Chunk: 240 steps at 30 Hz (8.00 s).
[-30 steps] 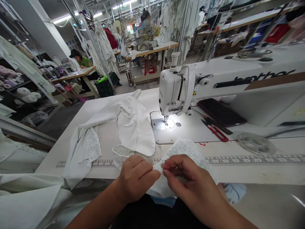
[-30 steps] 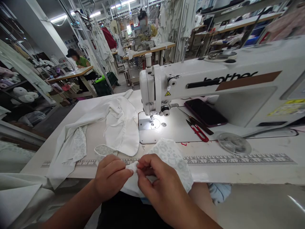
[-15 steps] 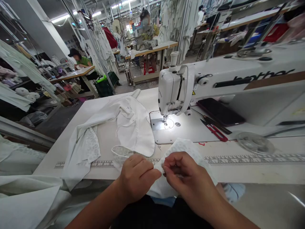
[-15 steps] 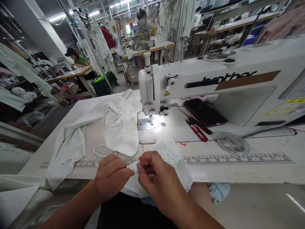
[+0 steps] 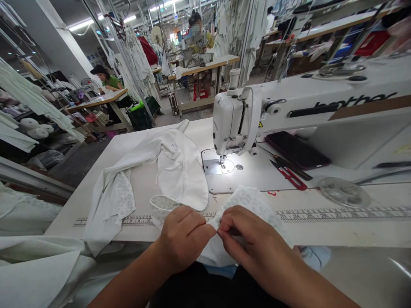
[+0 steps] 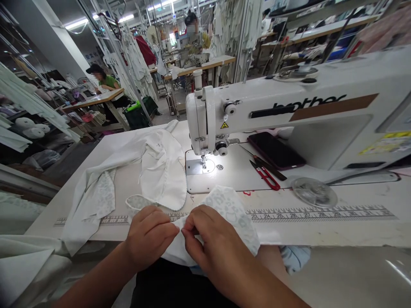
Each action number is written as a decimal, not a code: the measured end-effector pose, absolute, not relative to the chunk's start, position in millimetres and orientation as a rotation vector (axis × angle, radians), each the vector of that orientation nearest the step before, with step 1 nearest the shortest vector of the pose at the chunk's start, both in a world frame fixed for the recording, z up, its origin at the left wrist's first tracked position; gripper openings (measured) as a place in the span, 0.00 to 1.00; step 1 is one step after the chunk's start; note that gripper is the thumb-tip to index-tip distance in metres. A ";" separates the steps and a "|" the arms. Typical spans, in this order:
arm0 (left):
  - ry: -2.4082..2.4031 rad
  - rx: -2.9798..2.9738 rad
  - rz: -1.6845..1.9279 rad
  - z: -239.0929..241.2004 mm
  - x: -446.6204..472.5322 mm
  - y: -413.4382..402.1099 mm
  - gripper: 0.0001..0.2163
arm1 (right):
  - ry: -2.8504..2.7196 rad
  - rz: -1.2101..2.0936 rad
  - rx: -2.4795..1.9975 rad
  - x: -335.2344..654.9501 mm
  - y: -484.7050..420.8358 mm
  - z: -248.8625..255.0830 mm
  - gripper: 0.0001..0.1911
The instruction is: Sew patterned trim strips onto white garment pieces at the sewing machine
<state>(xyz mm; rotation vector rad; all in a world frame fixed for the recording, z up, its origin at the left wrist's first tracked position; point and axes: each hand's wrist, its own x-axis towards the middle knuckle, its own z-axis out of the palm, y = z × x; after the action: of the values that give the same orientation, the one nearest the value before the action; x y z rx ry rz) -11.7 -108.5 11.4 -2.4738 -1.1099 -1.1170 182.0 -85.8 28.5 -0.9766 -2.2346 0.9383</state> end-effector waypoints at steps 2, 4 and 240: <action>-1.114 -2.477 -1.121 11.7 -11.7 -108.6 0.10 | -2.282 0.922 -0.982 180.5 -85.5 32.0 0.08; -1.108 -2.488 -1.115 11.2 -12.0 -108.4 0.09 | -2.323 0.931 -0.995 178.8 -84.8 34.5 0.08; -1.051 -2.590 -1.243 20.3 -21.9 -111.2 0.10 | -2.084 1.179 -0.955 199.2 -86.4 32.9 0.10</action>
<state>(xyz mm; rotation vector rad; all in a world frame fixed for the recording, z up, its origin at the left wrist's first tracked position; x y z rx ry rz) -21.9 -111.2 20.3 -2.5901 -1.0513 -1.2428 199.2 -86.4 32.9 -0.9555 -2.0843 1.1790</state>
